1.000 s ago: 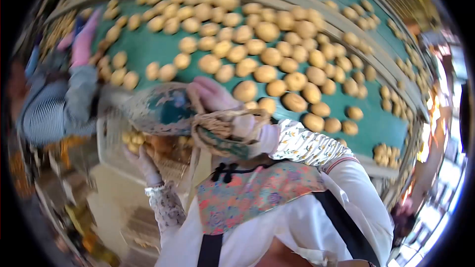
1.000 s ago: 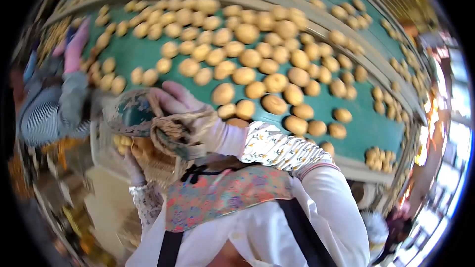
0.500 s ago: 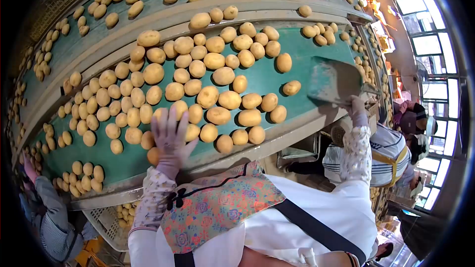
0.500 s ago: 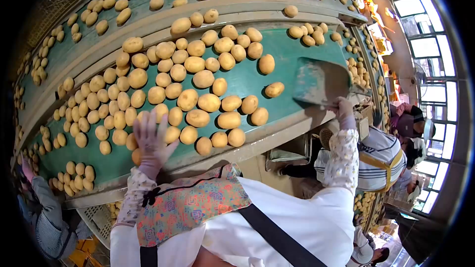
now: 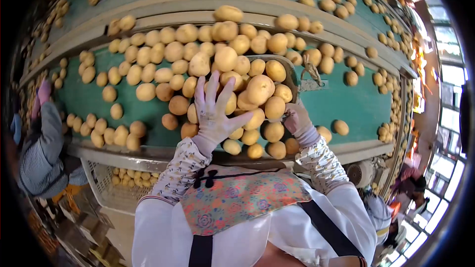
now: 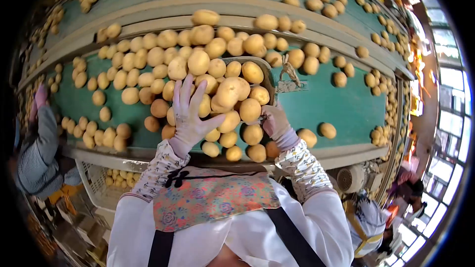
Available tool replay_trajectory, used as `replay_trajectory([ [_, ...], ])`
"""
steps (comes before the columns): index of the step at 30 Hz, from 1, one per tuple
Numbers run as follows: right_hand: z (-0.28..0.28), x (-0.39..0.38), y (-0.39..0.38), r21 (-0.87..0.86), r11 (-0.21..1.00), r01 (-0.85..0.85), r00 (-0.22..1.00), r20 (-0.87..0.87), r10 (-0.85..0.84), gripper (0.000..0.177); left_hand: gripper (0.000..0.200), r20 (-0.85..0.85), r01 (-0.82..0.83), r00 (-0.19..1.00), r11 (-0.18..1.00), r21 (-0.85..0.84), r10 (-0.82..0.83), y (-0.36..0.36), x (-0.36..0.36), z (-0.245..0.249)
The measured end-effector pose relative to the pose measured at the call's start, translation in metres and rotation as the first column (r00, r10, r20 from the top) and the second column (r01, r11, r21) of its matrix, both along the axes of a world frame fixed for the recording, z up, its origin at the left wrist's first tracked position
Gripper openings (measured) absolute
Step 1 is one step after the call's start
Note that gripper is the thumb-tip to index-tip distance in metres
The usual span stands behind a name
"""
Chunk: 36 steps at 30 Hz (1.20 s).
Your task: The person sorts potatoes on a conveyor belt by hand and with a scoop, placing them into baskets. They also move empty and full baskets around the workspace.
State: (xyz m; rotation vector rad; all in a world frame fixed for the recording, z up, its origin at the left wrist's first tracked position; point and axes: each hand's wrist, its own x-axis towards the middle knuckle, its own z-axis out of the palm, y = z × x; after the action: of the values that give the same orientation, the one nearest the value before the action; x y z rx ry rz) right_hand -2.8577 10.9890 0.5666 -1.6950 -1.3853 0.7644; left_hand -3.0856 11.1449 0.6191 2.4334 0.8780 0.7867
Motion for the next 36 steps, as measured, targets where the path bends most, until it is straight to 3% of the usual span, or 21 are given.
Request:
replay_trajectory([
  [1, 0.005, -0.013, 0.016, 0.126, 0.988, -0.094, 0.965, 0.255, 0.059, 0.017, 0.097, 0.052, -0.017, 0.999, 0.999, 0.038, 0.015, 0.015, -0.011, 0.004],
  [3, -0.026, -0.033, 0.026, 0.154, 0.988, -0.001, 0.886, -0.457, 0.072, 0.019, 0.094, 0.053, -0.04, 0.998, 0.999, 0.006, 0.039, 0.037, -0.042, 0.012],
  [7, 0.055, -0.112, 0.093, 0.048, 0.998, 0.032, 0.578, -0.816, 0.02, 0.021, 0.097, 0.133, -0.143, 0.983, 0.985, 0.094, 0.13, 0.072, -0.119, 0.048],
  [10, 0.107, -0.184, 0.147, 0.113, 0.971, -0.209, 0.842, -0.484, 0.238, 0.037, 0.098, 0.161, -0.276, 0.954, 0.952, 0.133, 0.254, 0.075, -0.205, 0.082],
  [11, 0.113, -0.202, 0.161, 0.231, 0.86, -0.455, 0.885, 0.014, 0.465, 0.04, 0.102, 0.22, -0.318, 0.931, 0.943, 0.095, 0.292, 0.073, -0.24, 0.082],
  [14, 0.123, -0.315, 0.181, 0.294, 0.843, -0.45, 0.875, -0.043, 0.482, 0.046, 0.106, 0.492, -0.372, 0.761, 0.906, -0.204, 0.423, 0.042, -0.345, 0.067],
  [16, 0.104, -0.41, 0.181, 0.182, 0.909, -0.375, 0.914, -0.093, 0.396, 0.053, 0.091, 0.428, -0.561, 0.633, 0.763, -0.32, 0.645, 0.006, -0.412, 0.064],
  [18, 0.124, -0.465, 0.186, 0.246, 0.82, -0.517, 0.797, -0.21, 0.566, 0.067, 0.078, 0.216, -0.726, 0.489, 0.532, -0.436, 0.845, -0.042, -0.507, 0.024],
  [20, 0.128, -0.47, 0.2, 0.361, 0.742, -0.565, 0.731, -0.198, 0.653, 0.078, 0.074, -0.162, -0.811, 0.393, 0.258, -0.525, 0.905, -0.058, -0.535, 0.042],
  [22, 0.127, -0.451, 0.21, 0.466, 0.749, -0.472, 0.756, -0.223, 0.615, 0.08, 0.076, -0.365, -0.984, 0.131, 0.076, -0.161, 0.922, -0.06, -0.579, 0.014],
  [23, 0.126, -0.438, 0.21, 0.502, 0.776, -0.381, 0.757, -0.312, 0.574, 0.079, 0.077, -0.324, -0.987, 0.16, 0.154, -0.046, 0.932, -0.041, -0.569, 0.014],
  [25, 0.138, -0.373, 0.207, 0.356, 0.926, -0.122, 0.808, -0.507, 0.301, 0.042, 0.08, -0.213, -0.938, 0.259, 0.298, 0.178, 0.942, 0.008, -0.528, 0.026],
  [26, 0.125, -0.315, 0.184, 0.328, 0.931, -0.159, 0.975, -0.095, 0.2, 0.027, 0.079, -0.143, -0.858, 0.445, 0.466, 0.214, 0.884, 0.038, -0.5, 0.02],
  [27, 0.111, -0.256, 0.161, 0.269, 0.954, -0.13, 0.876, 0.483, -0.017, 0.013, 0.078, -0.076, -0.753, 0.608, 0.604, 0.261, 0.79, 0.069, -0.462, 0.016],
  [28, 0.098, -0.198, 0.138, 0.275, 0.959, -0.066, 0.581, 0.792, -0.187, 0.006, 0.078, -0.067, -0.623, 0.773, 0.774, 0.113, 0.631, 0.084, -0.395, 0.028],
  [29, 0.101, -0.141, 0.105, 0.285, 0.951, 0.12, 0.632, 0.717, -0.294, 0.006, 0.08, -0.148, -0.353, 0.9, 0.886, 0.3, 0.409, 0.092, -0.333, 0.044],
  [30, 0.109, -0.088, 0.064, 0.249, 0.879, 0.405, 0.78, 0.408, -0.475, 0.009, 0.084, -0.118, -0.174, 0.973, 0.969, 0.177, 0.197, 0.081, -0.279, 0.056],
  [31, 0.121, -0.039, 0.021, 0.105, 0.687, 0.719, 0.694, -0.164, -0.701, 0.013, 0.091, -0.091, 0.057, 0.995, 0.995, 0.079, -0.049, 0.072, -0.242, 0.059],
  [32, 0.128, 0.003, -0.023, 0.007, 0.479, 0.878, 0.444, -0.387, -0.808, 0.017, 0.098, -0.046, 0.287, 0.956, 0.956, -0.05, -0.29, 0.063, -0.205, 0.063],
  [34, 0.152, 0.047, -0.089, -0.072, 0.157, 0.985, 0.113, -0.42, -0.9, 0.015, 0.087, -0.321, 0.502, 0.804, 0.86, -0.085, -0.501, 0.043, -0.16, 0.051],
  [36, 0.103, 0.101, -0.169, -0.283, -0.011, 0.959, -0.124, -0.384, -0.915, 0.012, 0.087, -0.333, 0.528, 0.778, 0.842, -0.114, -0.533, 0.062, -0.162, 0.03],
])
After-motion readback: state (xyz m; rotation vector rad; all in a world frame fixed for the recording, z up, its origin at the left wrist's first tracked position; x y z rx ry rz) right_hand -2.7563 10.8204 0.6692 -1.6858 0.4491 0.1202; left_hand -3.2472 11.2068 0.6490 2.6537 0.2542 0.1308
